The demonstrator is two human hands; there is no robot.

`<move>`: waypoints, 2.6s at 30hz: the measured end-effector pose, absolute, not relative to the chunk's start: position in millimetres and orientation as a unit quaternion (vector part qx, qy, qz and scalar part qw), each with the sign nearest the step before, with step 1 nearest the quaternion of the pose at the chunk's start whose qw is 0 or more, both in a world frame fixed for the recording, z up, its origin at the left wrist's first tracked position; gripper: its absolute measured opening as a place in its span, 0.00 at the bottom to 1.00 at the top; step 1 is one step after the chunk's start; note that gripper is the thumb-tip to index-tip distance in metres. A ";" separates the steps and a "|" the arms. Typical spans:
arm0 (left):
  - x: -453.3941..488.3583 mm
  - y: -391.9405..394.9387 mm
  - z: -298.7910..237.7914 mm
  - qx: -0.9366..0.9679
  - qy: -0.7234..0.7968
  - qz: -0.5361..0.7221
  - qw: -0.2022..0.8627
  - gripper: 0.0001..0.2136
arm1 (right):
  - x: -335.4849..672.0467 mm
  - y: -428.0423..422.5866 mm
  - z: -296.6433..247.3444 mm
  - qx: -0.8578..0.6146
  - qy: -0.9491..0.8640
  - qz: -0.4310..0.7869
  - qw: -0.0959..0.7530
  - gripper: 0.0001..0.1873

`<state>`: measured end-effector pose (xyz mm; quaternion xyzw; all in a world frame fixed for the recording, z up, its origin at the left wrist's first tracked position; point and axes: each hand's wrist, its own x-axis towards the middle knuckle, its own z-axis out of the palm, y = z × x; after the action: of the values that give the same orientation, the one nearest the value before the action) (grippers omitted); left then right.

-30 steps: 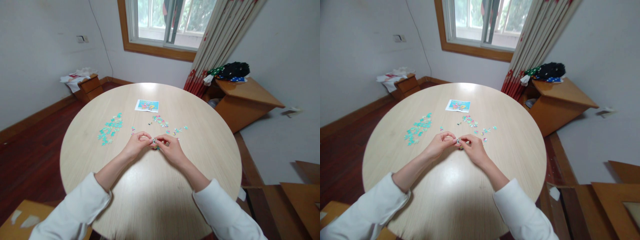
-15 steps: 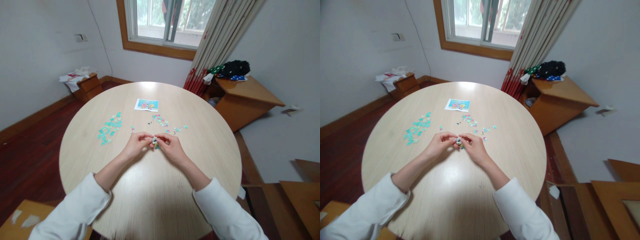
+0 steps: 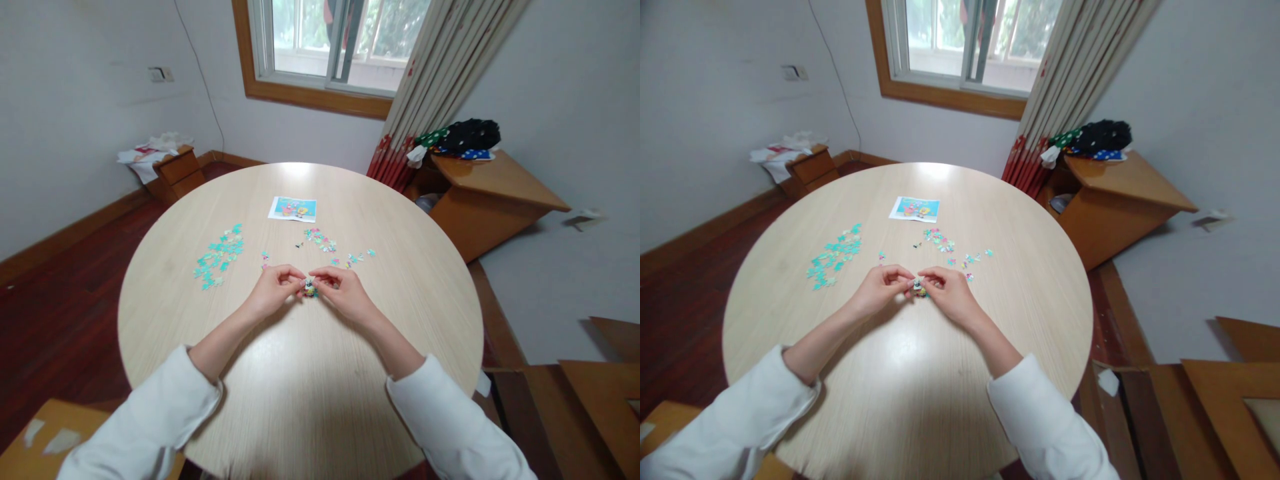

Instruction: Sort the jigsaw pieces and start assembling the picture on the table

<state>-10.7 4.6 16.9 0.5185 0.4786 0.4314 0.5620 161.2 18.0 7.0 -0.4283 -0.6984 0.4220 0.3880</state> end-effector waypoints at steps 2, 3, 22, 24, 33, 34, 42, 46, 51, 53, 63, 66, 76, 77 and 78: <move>-11.1 4.8 15.7 0.526 0.481 0.425 0.558 0.10 | 161.0 18.3 6.0 -0.428 -0.696 0.429 0.384 0.10; -11.2 4.7 15.4 0.529 0.482 0.424 0.556 0.11 | 161.1 18.5 5.6 -0.427 -0.696 0.432 0.384 0.10; -12.5 4.2 14.6 0.541 0.487 0.393 0.562 0.10 | 165.6 14.8 15.6 -0.421 -0.758 0.398 0.299 0.09; -13.0 4.3 14.1 0.543 0.485 0.388 0.565 0.10 | 166.1 14.5 16.4 -0.413 -0.765 0.399 0.290 0.10; -15.4 1.3 5.5 0.626 0.496 0.344 0.493 0.11 | 167.2 14.1 14.2 -0.410 -0.776 0.393 0.274 0.10; -15.2 0.5 6.2 0.642 0.507 0.337 0.466 0.10 | 167.2 14.4 13.6 -0.411 -0.776 0.394 0.272 0.10; -13.6 -2.4 15.8 0.691 0.542 0.289 0.381 0.07 | 166.3 15.7 10.1 -0.423 -0.767 0.403 0.266 0.09; -15.7 -1.6 12.4 0.698 0.544 0.268 0.380 0.08 | 169.5 18.1 11.4 -0.431 -0.765 0.395 0.271 0.10; -16.5 -3.7 11.7 0.701 0.542 0.228 0.402 0.09 | 174.0 23.2 11.0 -0.473 -0.764 0.338 0.281 0.11; -15.7 -4.9 13.0 0.701 0.545 0.218 0.405 0.09 | 173.7 23.2 11.2 -0.478 -0.770 0.328 0.267 0.11; -14.5 -6.3 10.0 0.704 0.560 0.200 0.390 0.08 | 170.5 18.6 13.9 -0.467 -0.797 0.304 0.233 0.11; -13.7 -7.0 10.6 0.704 0.567 0.194 0.381 0.07 | 170.4 17.5 14.7 -0.457 -0.803 0.309 0.227 0.10; -11.3 -7.1 13.1 0.708 0.572 0.182 0.371 0.06 | 166.9 15.3 16.9 -0.454 -0.803 0.328 0.202 0.06; -10.9 -7.3 13.7 0.709 0.573 0.180 0.370 0.06 | 166.9 15.2 16.6 -0.454 -0.804 0.328 0.200 0.06; -10.6 -7.4 14.2 0.710 0.574 0.180 0.368 0.06 | 166.8 15.1 16.4 -0.453 -0.805 0.328 0.197 0.06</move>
<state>-10.6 -7.4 14.2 0.7095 0.5735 0.1797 0.3678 166.8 15.1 16.4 -0.4532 -0.8050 0.3281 0.1975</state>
